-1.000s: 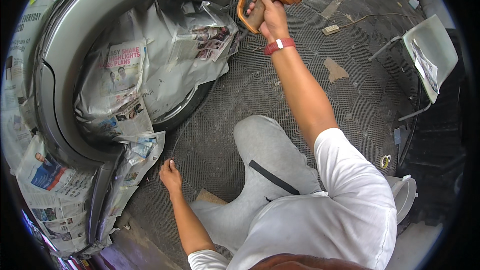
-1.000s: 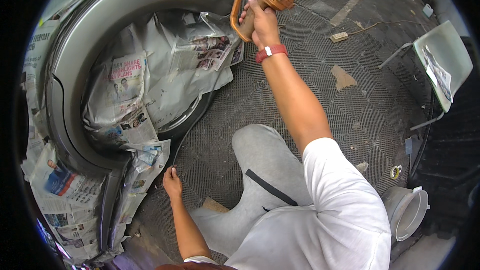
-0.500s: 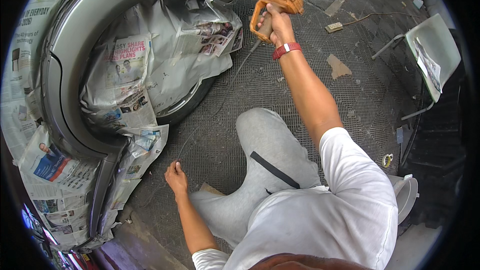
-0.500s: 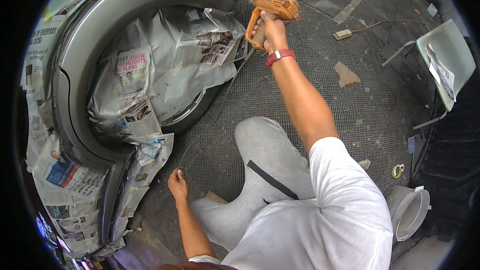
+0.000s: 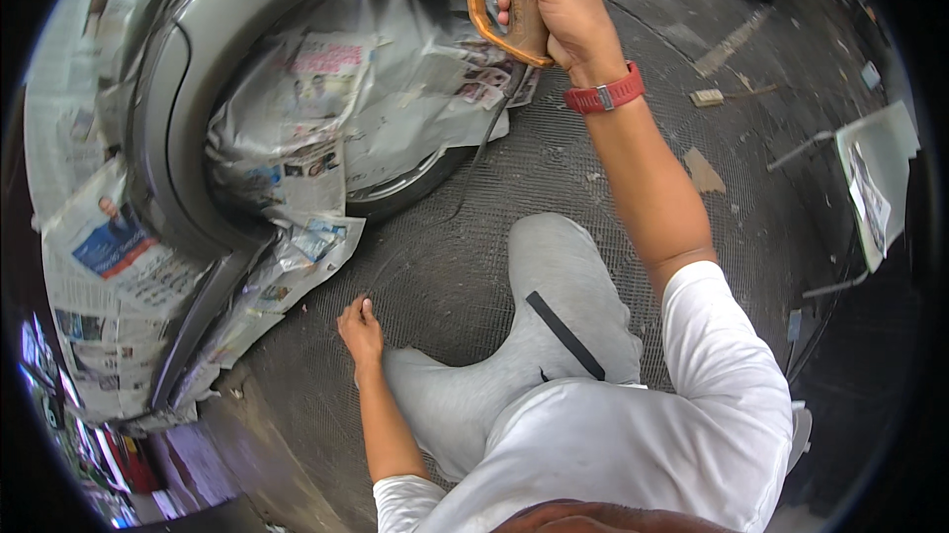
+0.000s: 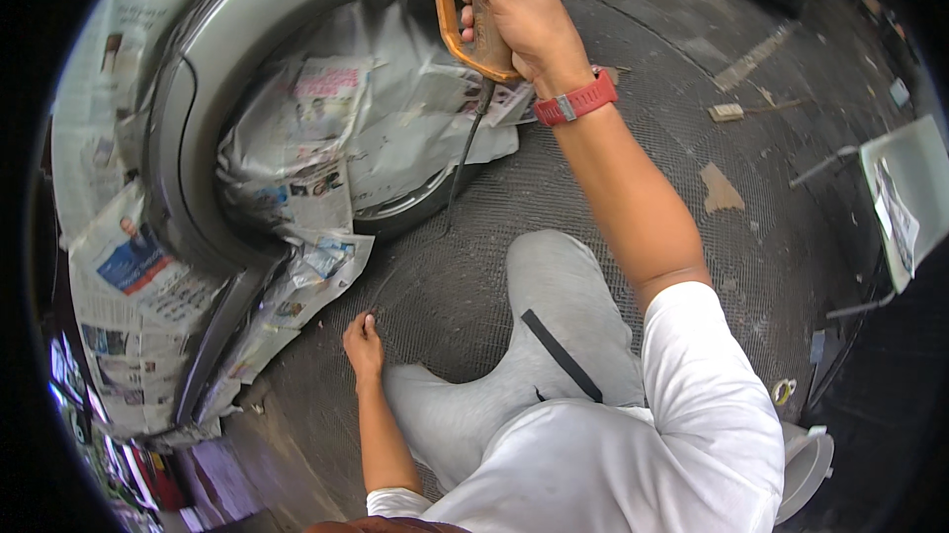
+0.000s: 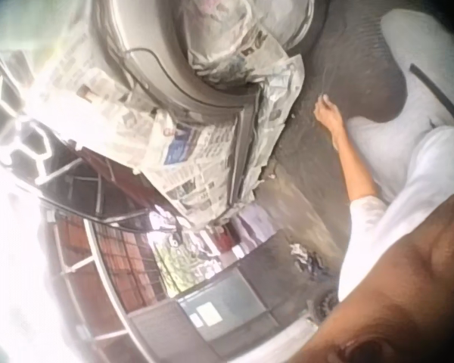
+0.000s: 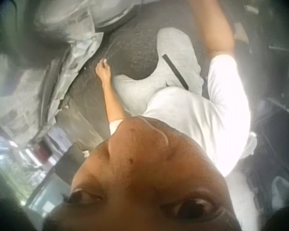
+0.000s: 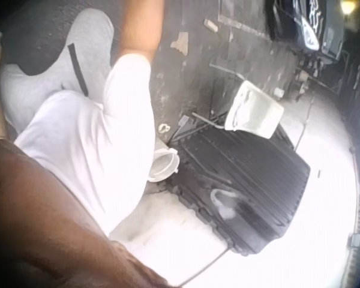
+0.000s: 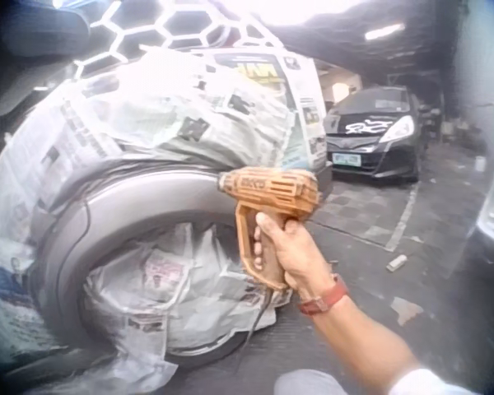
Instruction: The person uses a handheld heat gun to warm the surface of a car's front bumper and wheel arch. The area is masked with newspaper. The person moves the heat gun along the panel and occasionally adjusts the power cord.
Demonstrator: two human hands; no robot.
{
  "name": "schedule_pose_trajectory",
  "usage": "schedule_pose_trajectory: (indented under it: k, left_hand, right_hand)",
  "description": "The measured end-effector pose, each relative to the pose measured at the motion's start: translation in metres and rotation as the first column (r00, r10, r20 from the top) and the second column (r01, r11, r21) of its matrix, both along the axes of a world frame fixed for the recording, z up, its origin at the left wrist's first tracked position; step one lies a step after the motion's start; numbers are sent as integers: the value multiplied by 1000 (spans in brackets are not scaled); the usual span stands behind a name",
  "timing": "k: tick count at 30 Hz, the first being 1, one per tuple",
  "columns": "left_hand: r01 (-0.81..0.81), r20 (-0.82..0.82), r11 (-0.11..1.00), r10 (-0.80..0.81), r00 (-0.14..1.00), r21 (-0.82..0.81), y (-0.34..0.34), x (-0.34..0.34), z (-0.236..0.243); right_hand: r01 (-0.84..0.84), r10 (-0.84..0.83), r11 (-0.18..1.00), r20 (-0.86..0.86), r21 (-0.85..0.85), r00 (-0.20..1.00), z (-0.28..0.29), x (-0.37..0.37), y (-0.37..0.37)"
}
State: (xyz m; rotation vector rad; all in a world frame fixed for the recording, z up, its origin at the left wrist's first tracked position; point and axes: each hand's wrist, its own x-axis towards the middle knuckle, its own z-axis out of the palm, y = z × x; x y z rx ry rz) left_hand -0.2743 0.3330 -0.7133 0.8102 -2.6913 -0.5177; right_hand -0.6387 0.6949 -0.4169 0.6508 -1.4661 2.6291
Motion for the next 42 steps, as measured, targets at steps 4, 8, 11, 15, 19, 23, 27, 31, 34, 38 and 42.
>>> schedule_pose_trajectory:
  k: [4, 8, 11, 15, 19, 23, 27, 31, 34, 38, 42]
  left_hand:
    - [-30, 17, 999, 30, 999, -25, -3, 15, 1]
    - [-72, -20, 997, 72, 997, -8, -2, 23, -6]
    - [-104, -44, 995, 104, 994, 7, 0, 28, -7]
    - [-154, -50, 986, 158, 986, 64, 0, 35, -4]
    - [-181, -65, 982, 184, 981, 47, -2, 48, -9]
    - [-197, -39, 980, 199, 979, 39, -5, 46, -13]
    - [-180, -61, 982, 183, 981, 51, -7, 42, -15]
    - [-177, -72, 982, 181, 981, 58, -15, 53, -20]
    - [-204, -37, 977, 207, 978, 55, -11, 58, -13]
    - [-217, -40, 976, 217, 975, 25, -9, 61, -9]
    - [-229, -16, 972, 230, 973, 47, -11, 61, -7]
  right_hand:
    - [-169, 171, 985, -58, 40, 984, 44, 39, -52]
    - [-163, 199, 973, -229, 166, 953, 66, 78, -107]
    - [-145, 229, 965, -428, 218, 874, 69, 115, -148]
    - [107, 151, 947, -715, 302, 683, 48, 144, -205]
    - [178, 213, 891, -731, 417, 649, 16, 202, -266]
    - [223, 266, 864, -785, 451, 559, -46, 246, -310]
    - [159, 498, 726, -671, 669, 549, -101, 259, -310]
    - [66, 574, 642, -537, 763, 618, -121, 254, -294]
    - [42, 447, 730, -523, 682, 726, -120, 232, -271]
    - [133, 206, 855, -563, 501, 800, -116, 190, -243]
    - [211, -73, 948, -481, 239, 874, -110, 158, -223]
